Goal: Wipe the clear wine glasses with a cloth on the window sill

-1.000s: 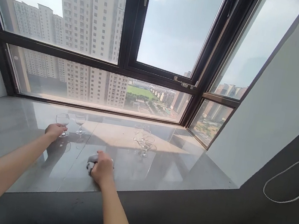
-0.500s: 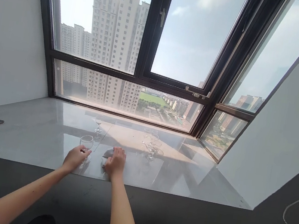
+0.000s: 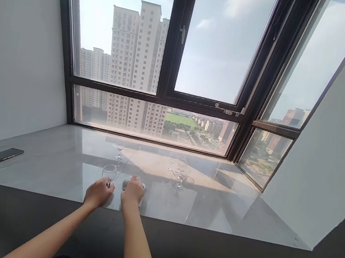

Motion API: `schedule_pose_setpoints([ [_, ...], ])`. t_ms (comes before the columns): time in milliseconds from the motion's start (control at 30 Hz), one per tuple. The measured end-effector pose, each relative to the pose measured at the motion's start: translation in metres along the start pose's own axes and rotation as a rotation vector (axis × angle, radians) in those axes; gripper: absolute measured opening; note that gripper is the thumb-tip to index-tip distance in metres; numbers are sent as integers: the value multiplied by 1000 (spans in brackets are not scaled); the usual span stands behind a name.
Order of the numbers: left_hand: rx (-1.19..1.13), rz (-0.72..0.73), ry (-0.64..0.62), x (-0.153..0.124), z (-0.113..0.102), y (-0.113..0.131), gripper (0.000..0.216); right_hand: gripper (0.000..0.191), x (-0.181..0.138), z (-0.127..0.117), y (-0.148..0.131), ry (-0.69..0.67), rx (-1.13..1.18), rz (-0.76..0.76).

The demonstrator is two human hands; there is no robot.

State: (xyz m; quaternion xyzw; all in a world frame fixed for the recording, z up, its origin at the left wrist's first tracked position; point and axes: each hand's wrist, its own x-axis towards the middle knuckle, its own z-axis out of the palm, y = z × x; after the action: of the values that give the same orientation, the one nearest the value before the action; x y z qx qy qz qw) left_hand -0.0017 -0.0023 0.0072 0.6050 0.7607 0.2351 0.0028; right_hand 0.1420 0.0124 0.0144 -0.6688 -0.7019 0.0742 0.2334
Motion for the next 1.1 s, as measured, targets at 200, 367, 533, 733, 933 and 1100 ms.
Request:
schedule_pose_setpoints([
  [200, 26, 21, -9, 2, 4, -2, 32, 48, -6, 14, -2, 207, 25, 35],
  [367, 32, 43, 0, 1, 3, -1, 28, 46, -6, 24, 3, 120, 65, 23],
  [533, 29, 61, -6, -2, 2, 0, 26, 56, 2, 8, 12, 168, 362, 50],
  [733, 33, 125, -62, -5, -4, 4, 24, 54, 8, -47, -21, 280, 488, -242],
  [933, 85, 115, -98, -5, -6, 6, 23, 61, 10, -78, -67, 100, -7, -570],
  [1100, 104, 140, -102, -4, -1, 4, 24, 43, 21, -77, -81, -24, -136, -632],
])
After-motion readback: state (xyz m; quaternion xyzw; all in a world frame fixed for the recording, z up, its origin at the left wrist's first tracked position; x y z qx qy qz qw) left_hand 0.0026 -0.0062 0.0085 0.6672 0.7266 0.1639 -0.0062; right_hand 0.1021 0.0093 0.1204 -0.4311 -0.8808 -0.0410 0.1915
